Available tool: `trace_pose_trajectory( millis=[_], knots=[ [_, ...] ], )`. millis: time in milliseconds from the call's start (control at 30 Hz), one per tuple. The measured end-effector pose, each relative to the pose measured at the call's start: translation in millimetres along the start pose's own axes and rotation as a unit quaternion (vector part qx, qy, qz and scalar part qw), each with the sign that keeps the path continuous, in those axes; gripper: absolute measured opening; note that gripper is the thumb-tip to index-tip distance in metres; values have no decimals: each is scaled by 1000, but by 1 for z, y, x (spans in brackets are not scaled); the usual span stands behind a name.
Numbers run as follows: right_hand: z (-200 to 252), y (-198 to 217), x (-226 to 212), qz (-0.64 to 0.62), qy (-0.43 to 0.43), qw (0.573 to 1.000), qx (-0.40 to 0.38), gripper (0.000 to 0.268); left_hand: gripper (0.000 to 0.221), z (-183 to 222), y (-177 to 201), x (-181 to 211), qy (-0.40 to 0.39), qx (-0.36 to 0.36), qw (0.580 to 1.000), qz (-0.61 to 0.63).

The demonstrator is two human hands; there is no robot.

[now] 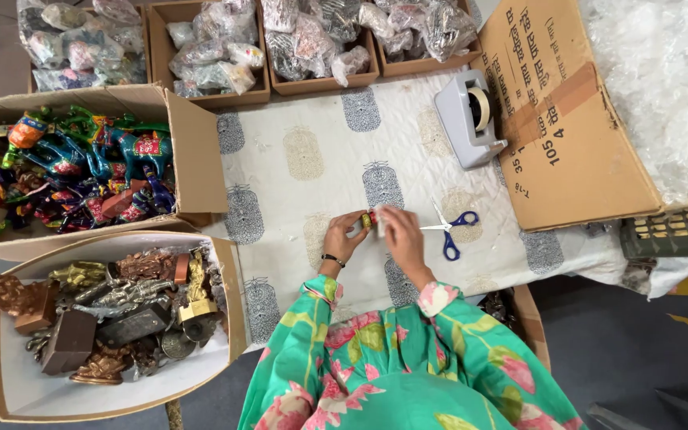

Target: The person wraps small decorative figurines in bubble wrap at a table, pressing the wrap around each item and placing the wrapped pieces into cardboard boxes. They take bubble wrap sheets from a large box, wrap items one at a time, and set finished pieces into trays and boxes around the table.

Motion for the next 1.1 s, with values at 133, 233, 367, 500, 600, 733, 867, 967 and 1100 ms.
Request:
trace_pose_trajectory(
  millis=[133, 233, 367, 500, 600, 733, 867, 967, 1100],
  knots=[
    [-4, -2, 6, 17, 57, 997, -40, 46, 44, -2, 2, 13, -10, 4, 1000, -2],
    [-8, -6, 36, 20, 26, 998, -56, 46, 43, 0, 3, 17, -4, 6, 1000, -15],
    [-11, -7, 52, -11, -47, 996, -70, 42, 43, 1, 1, 7, -4, 5, 1000, -5],
    [1, 1, 38, 4, -20, 998, -52, 42, 43, 3, 3, 16, -23, 12, 1000, -7],
    [14, 5, 34, 22, 10, 999, -30, 43, 44, 7, 2, 17, -49, 13, 998, -35],
    [13, 5, 33, 10, 7, 1000, -14, 42, 37, 1, 7, 33, -71, 24, 996, -58],
    [11, 7, 30, 9, -18, 1000, -22, 42, 37, -2, 17, 72, -70, 70, 995, -8],
    [13, 7, 27, 20, -13, 1000, -19, 42, 38, -3, 1, 43, -100, 81, 989, -67],
    [12, 4, 34, 13, -12, 1000, -17, 44, 35, 6, -27, -20, -176, 42, 980, -82]
  ],
)
Point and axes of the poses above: each hand's wrist, its own z-axis away from the middle knuckle, its own y-axis out of the back of the hand, x = y × z, the point moved 2 cm from there along -z, towards the middle knuckle, and after that the axes turned 4 degrees about -y, right-handed, at the moved point
